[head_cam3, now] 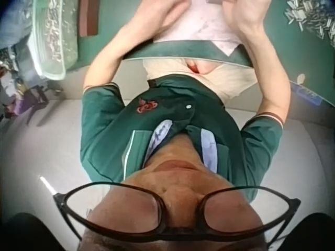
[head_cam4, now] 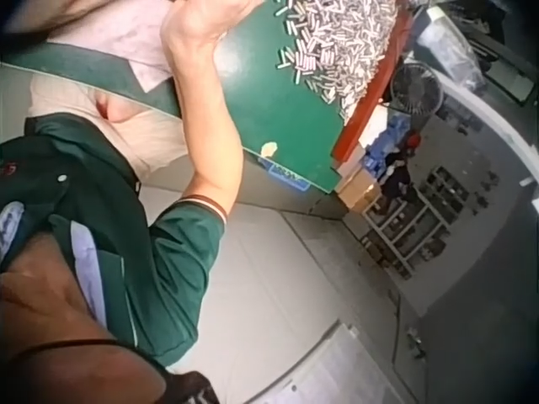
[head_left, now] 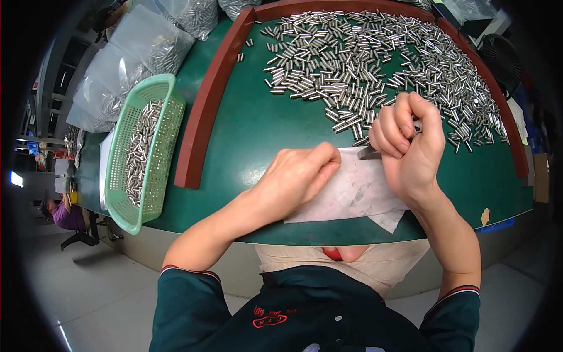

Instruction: The recorder is inspecting and sorting small cylindrical metal components at an industrial workbench using a small metal tool.

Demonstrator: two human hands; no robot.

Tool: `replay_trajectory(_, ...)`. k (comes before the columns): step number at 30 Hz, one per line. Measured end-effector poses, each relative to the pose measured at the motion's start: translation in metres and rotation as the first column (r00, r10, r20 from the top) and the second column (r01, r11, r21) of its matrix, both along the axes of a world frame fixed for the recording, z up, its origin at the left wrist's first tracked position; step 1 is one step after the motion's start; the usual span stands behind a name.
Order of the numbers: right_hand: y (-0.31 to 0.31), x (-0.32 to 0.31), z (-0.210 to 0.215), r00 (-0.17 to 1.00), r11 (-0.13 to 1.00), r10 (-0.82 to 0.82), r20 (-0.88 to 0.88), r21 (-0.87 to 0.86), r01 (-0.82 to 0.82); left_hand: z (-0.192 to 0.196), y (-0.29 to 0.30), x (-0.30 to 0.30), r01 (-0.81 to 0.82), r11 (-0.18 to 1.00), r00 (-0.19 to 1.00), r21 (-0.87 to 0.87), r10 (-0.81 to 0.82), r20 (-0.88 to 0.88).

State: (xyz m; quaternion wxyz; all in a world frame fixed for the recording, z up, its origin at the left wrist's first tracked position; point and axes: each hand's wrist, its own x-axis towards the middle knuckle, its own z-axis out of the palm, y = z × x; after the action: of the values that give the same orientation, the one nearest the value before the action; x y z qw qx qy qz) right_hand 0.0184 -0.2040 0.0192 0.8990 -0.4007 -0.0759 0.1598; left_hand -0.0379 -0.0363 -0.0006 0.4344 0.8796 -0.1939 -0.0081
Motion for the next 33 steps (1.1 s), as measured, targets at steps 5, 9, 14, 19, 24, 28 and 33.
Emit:
replay_trajectory(5, -0.001, -0.005, -0.002, 0.996, 0.996, -0.015, 0.090, 0.087, 0.007, 0.002, 0.003, 0.000, -0.012, 0.979, 0.990, 0.202, -0.017, 0.140)
replay_trajectory(9, 0.003, -0.010, -0.005, 0.991, 0.993, 0.052, 0.123, 0.103, -0.065, 0.000, 0.012, 0.001, -0.032, 0.973, 0.993, 0.230, 0.006, 0.115)
replay_trajectory(14, 0.007, -0.015, -0.010, 0.992, 0.990, 0.090, 0.087, 0.101, -0.099, 0.012, 0.010, 0.000, -0.010, 0.971, 1.000, 0.240, 0.003, 0.029)
replay_trajectory(19, 0.012, -0.017, -0.011, 0.996, 0.991, 0.085, 0.038, 0.096, -0.088, 0.001, 0.003, -0.003, -0.053, 0.993, 0.997, 0.106, 0.046, 0.060)
replay_trajectory(24, 0.012, -0.016, -0.013, 0.997, 0.994, 0.075, -0.008, 0.082, -0.074, 0.002, 0.000, -0.004, -0.063, 0.992, 0.997, 0.112, 0.058, 0.043)
replay_trajectory(28, 0.013, -0.015, -0.013, 0.996, 0.991, 0.083, -0.029, 0.103, -0.080, 0.001, 0.001, -0.004, -0.061, 0.992, 0.997, 0.108, 0.056, 0.054)
replay_trajectory(33, 0.013, -0.016, -0.013, 0.997, 0.991, 0.067, -0.037, 0.121, -0.062, 0.001, 0.001, -0.004, -0.069, 0.991, 0.996, 0.115, 0.063, 0.056)
